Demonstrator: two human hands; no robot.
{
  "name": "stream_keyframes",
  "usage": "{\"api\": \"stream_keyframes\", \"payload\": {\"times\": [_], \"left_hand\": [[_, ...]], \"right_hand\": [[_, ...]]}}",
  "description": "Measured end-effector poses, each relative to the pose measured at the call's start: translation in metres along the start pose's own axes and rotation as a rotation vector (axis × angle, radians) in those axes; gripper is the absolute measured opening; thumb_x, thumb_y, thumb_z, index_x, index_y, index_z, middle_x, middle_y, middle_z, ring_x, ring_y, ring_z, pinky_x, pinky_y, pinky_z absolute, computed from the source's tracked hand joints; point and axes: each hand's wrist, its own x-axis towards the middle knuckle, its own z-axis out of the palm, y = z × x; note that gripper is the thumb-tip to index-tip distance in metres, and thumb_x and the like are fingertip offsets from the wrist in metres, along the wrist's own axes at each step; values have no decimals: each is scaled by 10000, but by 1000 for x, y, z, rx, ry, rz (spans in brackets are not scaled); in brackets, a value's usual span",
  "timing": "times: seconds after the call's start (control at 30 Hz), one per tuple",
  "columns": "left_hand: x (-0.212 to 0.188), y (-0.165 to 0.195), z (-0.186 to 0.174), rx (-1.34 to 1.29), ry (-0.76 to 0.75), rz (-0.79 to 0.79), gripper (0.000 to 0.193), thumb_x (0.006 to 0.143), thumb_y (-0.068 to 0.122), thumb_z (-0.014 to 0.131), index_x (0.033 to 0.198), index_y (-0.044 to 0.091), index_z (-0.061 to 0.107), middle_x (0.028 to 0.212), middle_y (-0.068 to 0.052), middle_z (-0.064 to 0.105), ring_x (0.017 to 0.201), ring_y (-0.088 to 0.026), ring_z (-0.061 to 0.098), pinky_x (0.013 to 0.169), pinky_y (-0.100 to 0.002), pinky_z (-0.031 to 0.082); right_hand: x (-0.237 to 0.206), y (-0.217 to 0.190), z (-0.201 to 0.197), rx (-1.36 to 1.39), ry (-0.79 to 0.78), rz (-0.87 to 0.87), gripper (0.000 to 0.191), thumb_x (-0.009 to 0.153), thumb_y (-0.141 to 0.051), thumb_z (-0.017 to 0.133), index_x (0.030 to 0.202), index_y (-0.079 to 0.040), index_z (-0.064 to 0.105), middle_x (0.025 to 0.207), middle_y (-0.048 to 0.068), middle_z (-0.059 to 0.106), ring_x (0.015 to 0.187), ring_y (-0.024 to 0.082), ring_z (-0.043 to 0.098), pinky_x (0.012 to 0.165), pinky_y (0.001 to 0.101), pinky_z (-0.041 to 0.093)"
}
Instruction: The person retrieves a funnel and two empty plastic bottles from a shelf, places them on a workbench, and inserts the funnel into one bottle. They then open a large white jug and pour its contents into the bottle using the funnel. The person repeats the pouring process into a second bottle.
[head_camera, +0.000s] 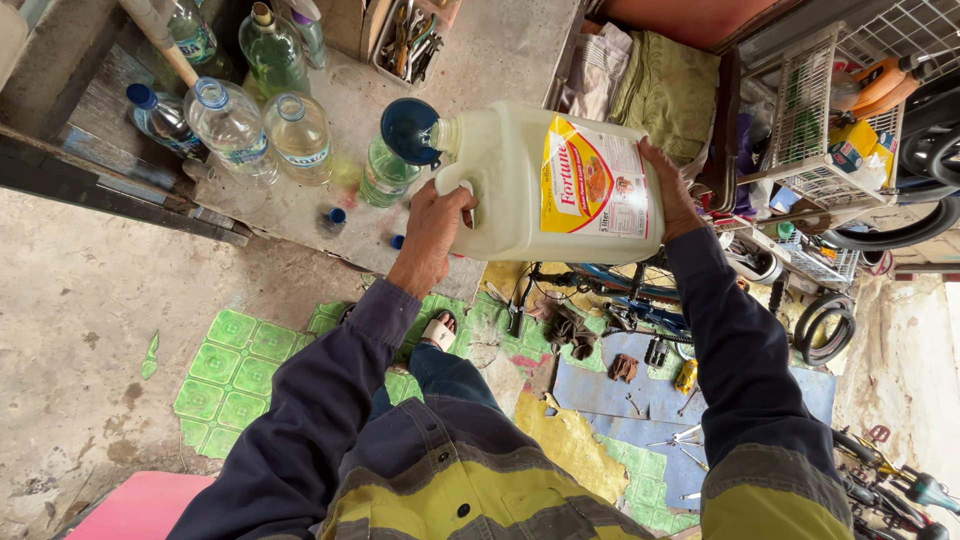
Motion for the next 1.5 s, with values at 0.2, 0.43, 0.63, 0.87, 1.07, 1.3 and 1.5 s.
{"api": "stream_keyframes", "payload": {"times": [0.2, 0.43, 0.63, 0.87, 1.07, 1.3, 1.5], "left_hand": [[-2, 1, 0, 6, -7, 11, 172, 859, 119, 591, 983, 22, 660, 836, -15, 609, 720, -121, 524, 643, -339, 477], [-4, 4, 1, 6, 0, -25, 187, 856, 129, 585, 1005, 36, 650, 830, -6, 597, 717, -114, 519, 622, -348, 488], [-4, 2, 1, 3, -13, 2, 176, 864, 119, 593, 999, 20, 650, 844, -8, 602, 723, -115, 516, 642, -340, 480], [-5, 6, 0, 3, 6, -22, 178, 829, 87, 605, 992, 22, 634, 822, -14, 579, 719, -121, 512, 652, -345, 489], [-6, 8, 2, 22, 7, 13, 192, 817, 74, 610, 998, 12, 632, 837, -11, 599, 720, -123, 514, 670, -324, 463], [-4, 4, 0, 34, -4, 45, 184, 825, 48, 598, 1002, 9, 629, 838, -3, 603, 718, -115, 513, 663, -312, 455], [-3, 0, -2, 64, -2, 58, 171, 838, 47, 605, 1003, 2, 614, 828, -6, 585, 716, -112, 508, 660, -314, 452]], "right_hand": [[1, 2, -1, -12, 22, -5, 494, 980, -441, 711, 1265, -42, 653, 1114, 137, 752, 883, 198, 765, 765, 350, 653], [1, 3, -1, 1, 13, -27, 430, 998, -401, 707, 1254, -60, 650, 1121, 124, 745, 894, 191, 763, 764, 345, 652], [-3, 2, 2, -2, -2, -22, 458, 988, -409, 711, 1275, -58, 643, 1142, 129, 743, 909, 193, 764, 779, 342, 653], [1, 8, 1, -20, 9, -30, 528, 986, -447, 711, 1299, -30, 630, 1140, 144, 743, 905, 205, 759, 784, 347, 647], [6, 21, -5, -5, 27, -29, 577, 965, -465, 704, 1318, -16, 615, 1151, 157, 742, 922, 212, 766, 795, 348, 652], [4, 32, -4, -28, -27, -74, 629, 979, -506, 690, 1353, -7, 606, 1187, 161, 727, 959, 214, 759, 833, 358, 642], [5, 42, -4, 22, -32, -30, 636, 955, -533, 676, 1336, -26, 621, 1185, 144, 740, 975, 217, 756, 850, 370, 640]]}}
